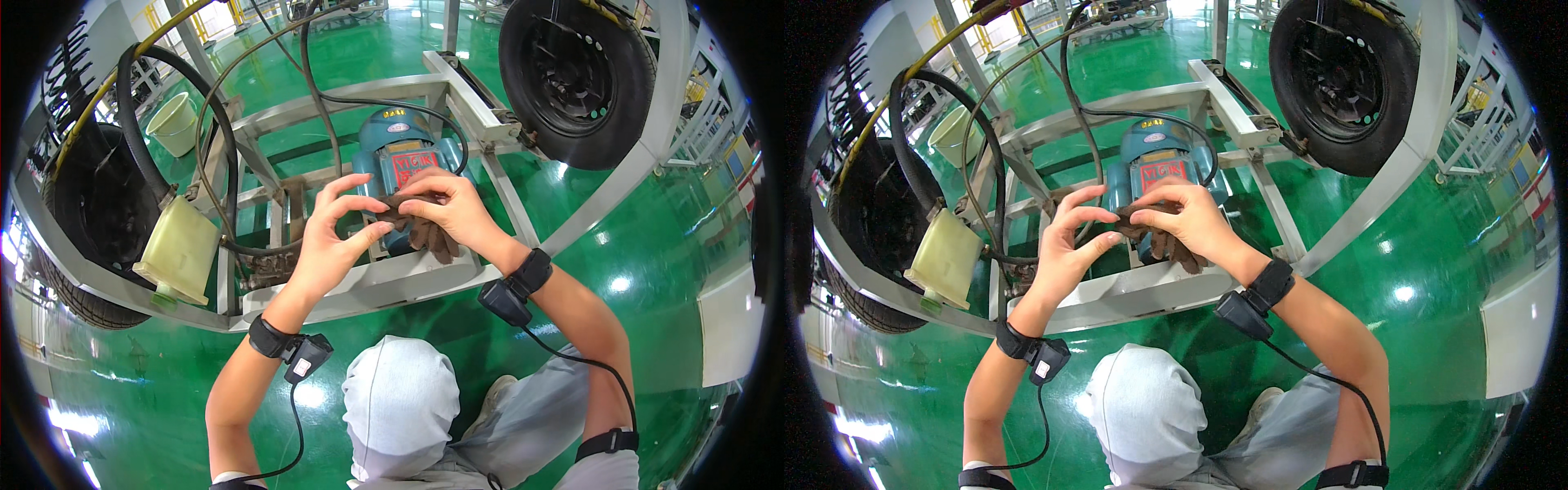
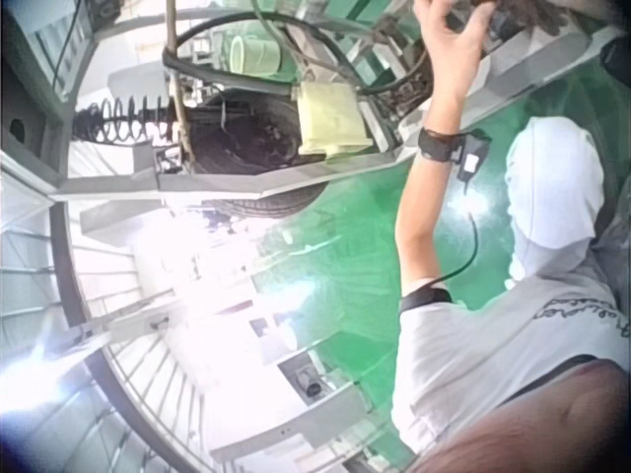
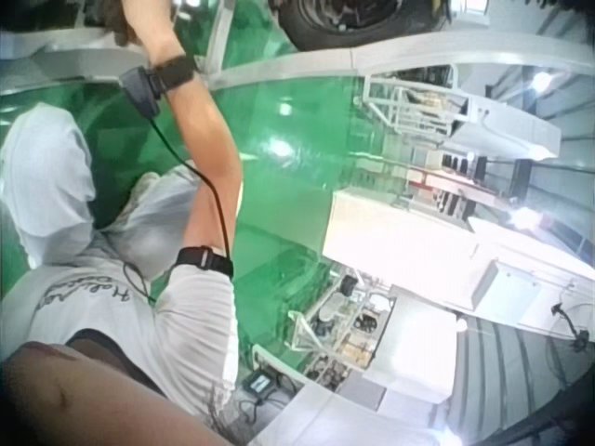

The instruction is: Cleaning a blue industrial motor with a brown cloth.

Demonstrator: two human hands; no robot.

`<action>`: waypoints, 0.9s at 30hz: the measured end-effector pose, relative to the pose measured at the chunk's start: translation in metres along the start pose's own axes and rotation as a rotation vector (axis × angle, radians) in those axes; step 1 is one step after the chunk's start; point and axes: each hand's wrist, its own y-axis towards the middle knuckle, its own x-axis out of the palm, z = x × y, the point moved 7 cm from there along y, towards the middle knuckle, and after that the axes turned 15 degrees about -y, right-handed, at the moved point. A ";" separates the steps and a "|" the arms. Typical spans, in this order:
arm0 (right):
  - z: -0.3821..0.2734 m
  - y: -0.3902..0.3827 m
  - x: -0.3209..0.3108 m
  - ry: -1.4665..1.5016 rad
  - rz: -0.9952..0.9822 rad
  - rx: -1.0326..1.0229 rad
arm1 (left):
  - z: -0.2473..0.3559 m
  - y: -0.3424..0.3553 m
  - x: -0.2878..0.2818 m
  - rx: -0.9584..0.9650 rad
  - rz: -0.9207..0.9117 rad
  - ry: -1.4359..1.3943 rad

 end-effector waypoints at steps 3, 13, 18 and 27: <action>-0.004 0.000 0.001 -0.039 0.029 -0.076 | -0.007 0.000 0.001 -0.022 0.003 0.009; 0.024 0.002 0.025 0.362 -0.189 0.180 | -0.034 0.000 -0.001 -0.092 0.014 0.185; 0.019 0.010 0.015 -0.105 0.064 -0.124 | -0.053 -0.014 -0.021 -0.187 0.167 0.005; 0.007 0.018 0.059 -0.002 -0.331 0.003 | -0.034 -0.055 -0.071 -0.338 0.299 -0.198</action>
